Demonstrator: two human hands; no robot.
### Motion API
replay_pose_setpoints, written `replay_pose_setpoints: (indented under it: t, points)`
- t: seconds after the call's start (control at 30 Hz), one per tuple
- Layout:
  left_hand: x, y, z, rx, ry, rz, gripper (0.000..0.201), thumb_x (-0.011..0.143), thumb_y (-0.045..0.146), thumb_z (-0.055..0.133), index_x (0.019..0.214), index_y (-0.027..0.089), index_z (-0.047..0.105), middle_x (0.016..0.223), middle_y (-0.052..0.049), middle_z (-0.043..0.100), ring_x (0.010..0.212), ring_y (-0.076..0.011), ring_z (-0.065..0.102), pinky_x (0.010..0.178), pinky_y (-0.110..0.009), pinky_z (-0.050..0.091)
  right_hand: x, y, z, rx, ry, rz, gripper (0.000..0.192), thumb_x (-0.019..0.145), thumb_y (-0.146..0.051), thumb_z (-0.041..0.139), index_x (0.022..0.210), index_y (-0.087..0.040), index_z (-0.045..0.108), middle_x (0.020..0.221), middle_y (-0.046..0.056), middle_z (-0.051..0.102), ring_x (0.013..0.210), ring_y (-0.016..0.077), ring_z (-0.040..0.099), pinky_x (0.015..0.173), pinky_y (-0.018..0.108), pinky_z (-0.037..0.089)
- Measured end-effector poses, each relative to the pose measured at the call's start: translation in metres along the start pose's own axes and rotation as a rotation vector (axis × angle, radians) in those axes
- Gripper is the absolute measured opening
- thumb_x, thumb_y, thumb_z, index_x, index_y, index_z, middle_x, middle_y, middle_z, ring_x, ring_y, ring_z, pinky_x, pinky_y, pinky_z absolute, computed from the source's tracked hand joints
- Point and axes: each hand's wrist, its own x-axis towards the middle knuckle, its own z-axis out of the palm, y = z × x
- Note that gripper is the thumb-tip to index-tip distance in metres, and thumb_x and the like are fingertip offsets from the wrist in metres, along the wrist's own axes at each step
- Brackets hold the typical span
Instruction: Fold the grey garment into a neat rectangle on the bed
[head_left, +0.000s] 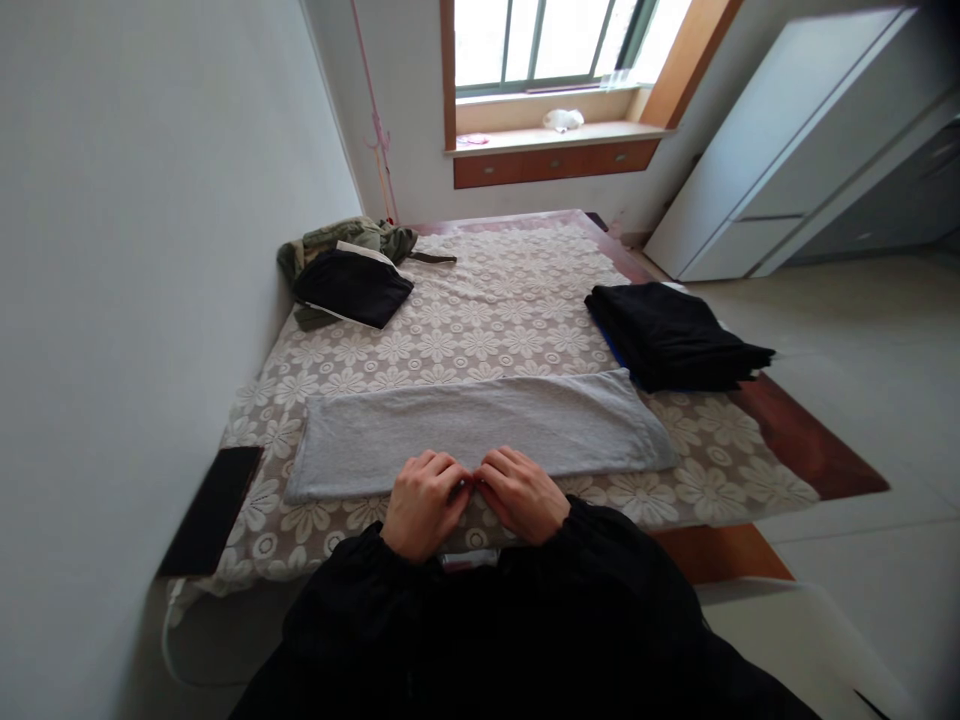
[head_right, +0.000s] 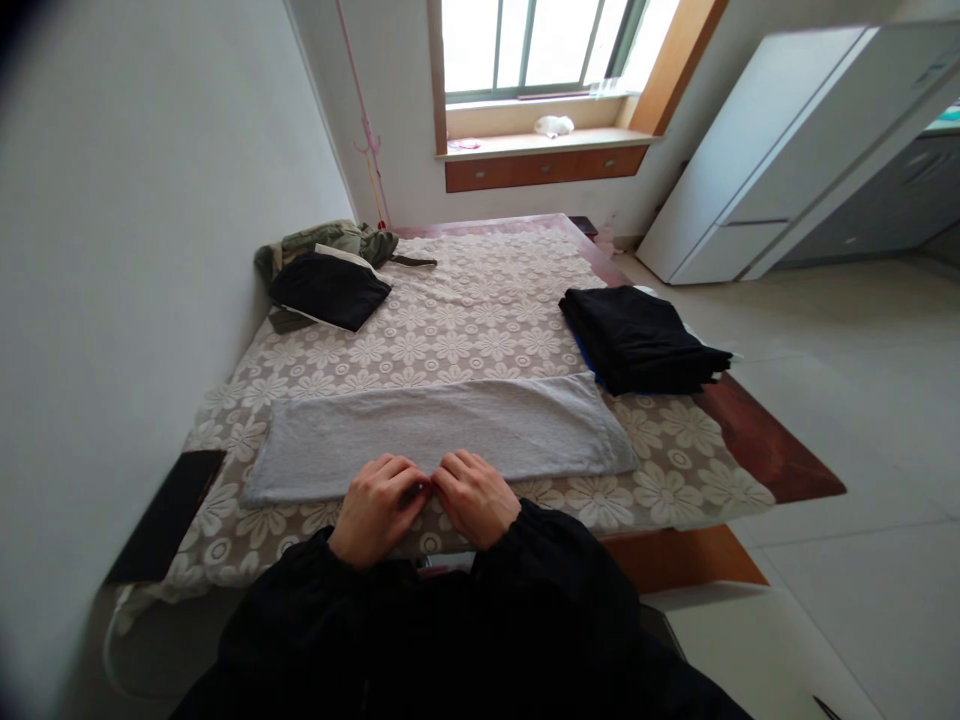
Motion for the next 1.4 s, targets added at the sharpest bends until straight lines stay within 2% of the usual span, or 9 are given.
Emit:
replay_pose_setpoints:
  t: [0.2, 0.63, 0.97, 1.4]
  points:
    - [-0.003, -0.003, 0.000, -0.027, 0.029, -0.023, 0.005, 0.092, 0.023, 0.067, 0.090, 0.026, 0.071, 0.095, -0.001, 0.071, 0.095, -0.0209, 0.061, 0.084, -0.037, 0.045, -0.003, 0.007, 0.000, 0.039, 0.030, -0.006, 0.015, 0.100, -0.016, 0.052, 0.089, -0.019, 0.062, 0.089, 0.006, 0.061, 0.087, 0.0215, 0.053, 0.081, 0.035, 0.045]
    - [-0.012, -0.020, -0.013, 0.000, 0.056, 0.010, 0.008, 0.093, 0.025, 0.067, 0.087, 0.026, 0.073, 0.092, -0.002, 0.072, 0.092, -0.0205, 0.063, 0.081, -0.036, 0.047, -0.019, 0.023, -0.013, 0.047, 0.065, 0.020, 0.011, 0.099, -0.016, 0.056, 0.090, -0.019, 0.063, 0.089, 0.006, 0.063, 0.085, 0.0211, 0.056, 0.080, 0.036, 0.049]
    - [-0.021, -0.032, -0.023, 0.046, 0.061, -0.010, 0.009, 0.093, 0.027, 0.065, 0.089, 0.026, 0.074, 0.093, -0.002, 0.073, 0.092, -0.0203, 0.063, 0.082, -0.036, 0.047, -0.041, 0.042, -0.030, 0.019, 0.081, 0.052, 0.014, 0.099, -0.016, 0.053, 0.091, -0.020, 0.063, 0.091, 0.007, 0.064, 0.086, 0.0208, 0.057, 0.082, 0.036, 0.050]
    - [-0.034, -0.049, -0.039, 0.112, 0.082, -0.032, 0.009, 0.092, 0.029, 0.066, 0.089, 0.027, 0.074, 0.093, -0.001, 0.073, 0.094, -0.0218, 0.063, 0.084, -0.038, 0.045, -0.068, 0.065, -0.041, -0.080, 0.072, 0.132, 0.013, 0.099, -0.021, 0.055, 0.092, -0.021, 0.067, 0.093, 0.007, 0.067, 0.089, 0.0217, 0.059, 0.084, 0.038, 0.049]
